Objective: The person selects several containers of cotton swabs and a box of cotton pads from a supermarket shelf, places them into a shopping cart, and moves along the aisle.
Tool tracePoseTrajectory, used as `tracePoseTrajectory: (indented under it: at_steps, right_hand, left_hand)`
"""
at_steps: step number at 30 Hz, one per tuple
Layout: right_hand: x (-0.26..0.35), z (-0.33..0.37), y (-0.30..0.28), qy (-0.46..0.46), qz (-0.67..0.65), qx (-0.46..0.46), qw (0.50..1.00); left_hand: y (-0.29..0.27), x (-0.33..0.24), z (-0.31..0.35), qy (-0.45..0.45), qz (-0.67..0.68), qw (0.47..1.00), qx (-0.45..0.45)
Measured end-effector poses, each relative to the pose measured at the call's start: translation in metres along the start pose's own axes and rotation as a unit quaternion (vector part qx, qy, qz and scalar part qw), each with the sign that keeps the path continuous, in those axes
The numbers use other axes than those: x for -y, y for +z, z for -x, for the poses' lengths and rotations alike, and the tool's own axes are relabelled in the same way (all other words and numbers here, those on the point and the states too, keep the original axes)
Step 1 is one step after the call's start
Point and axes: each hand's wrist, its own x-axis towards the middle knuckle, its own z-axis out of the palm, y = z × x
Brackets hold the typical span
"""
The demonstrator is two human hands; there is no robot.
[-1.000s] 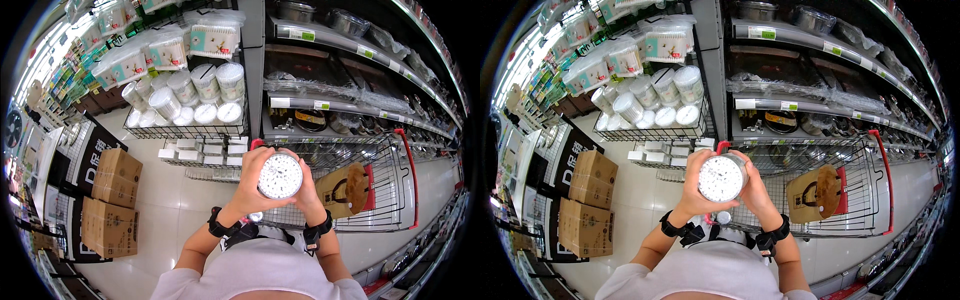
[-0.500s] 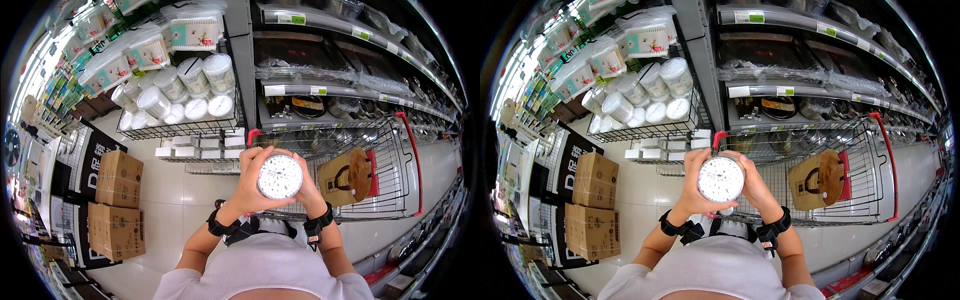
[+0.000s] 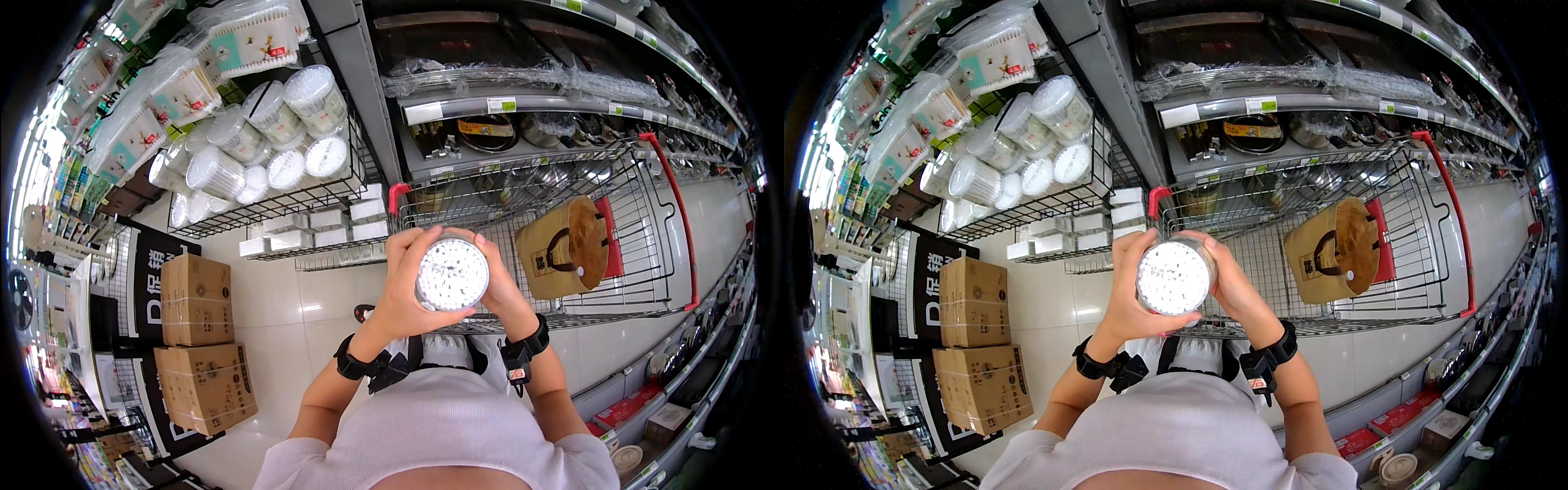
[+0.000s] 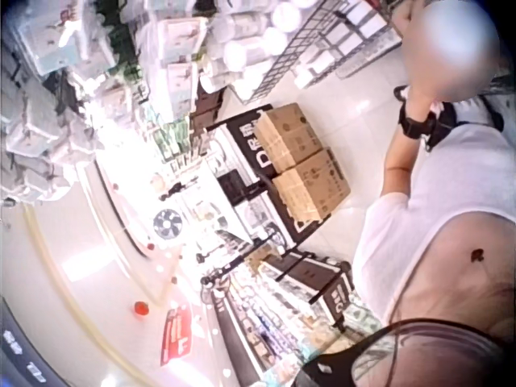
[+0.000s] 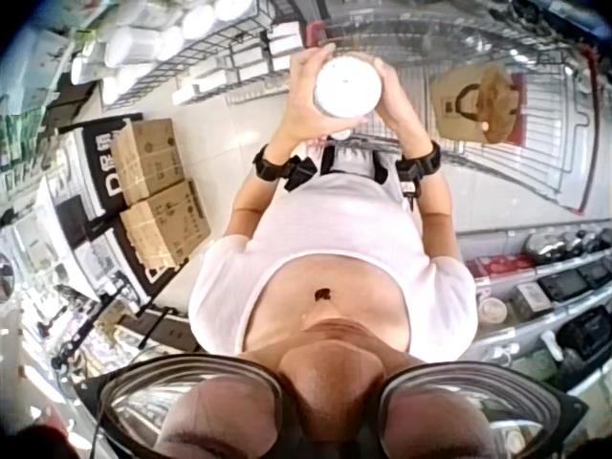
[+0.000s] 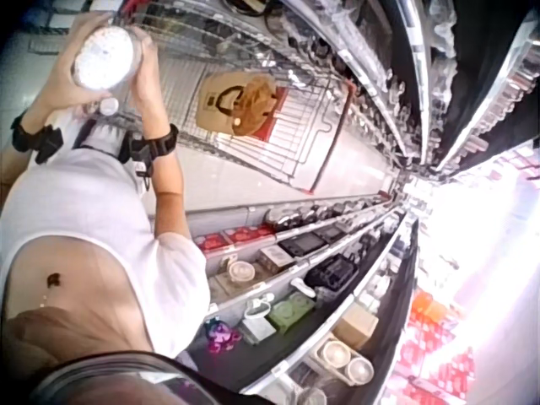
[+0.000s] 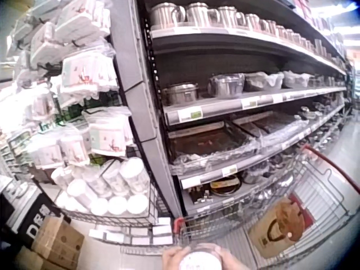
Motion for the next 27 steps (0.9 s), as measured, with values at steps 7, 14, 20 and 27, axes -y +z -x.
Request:
tracePoseTrajectory:
  at_steps: [7,14,20,27]
  right_hand:
    - [-0.007,-0.001,-0.004,0.009,-0.015,0.003,1.000]
    - [-0.007,0.001,0.000,0.026,-0.020,-0.007,0.999]
    - [-0.012,-0.001,-0.002,0.020,-0.012,0.008,1.000]
    - [-0.010,0.002,0.003,0.030,0.003,0.011,0.999]
  left_hand:
    - [0.001,0.002,0.002,-0.007,0.002,1.000,0.012]
    - [-0.001,-0.001,0.002,-0.008,-0.005,1.000,0.015]
    - [-0.003,-0.004,0.005,-0.003,-0.006,1.000,0.002]
    - [-0.003,-0.005,0.008,-0.002,-0.004,1.000,-0.004]
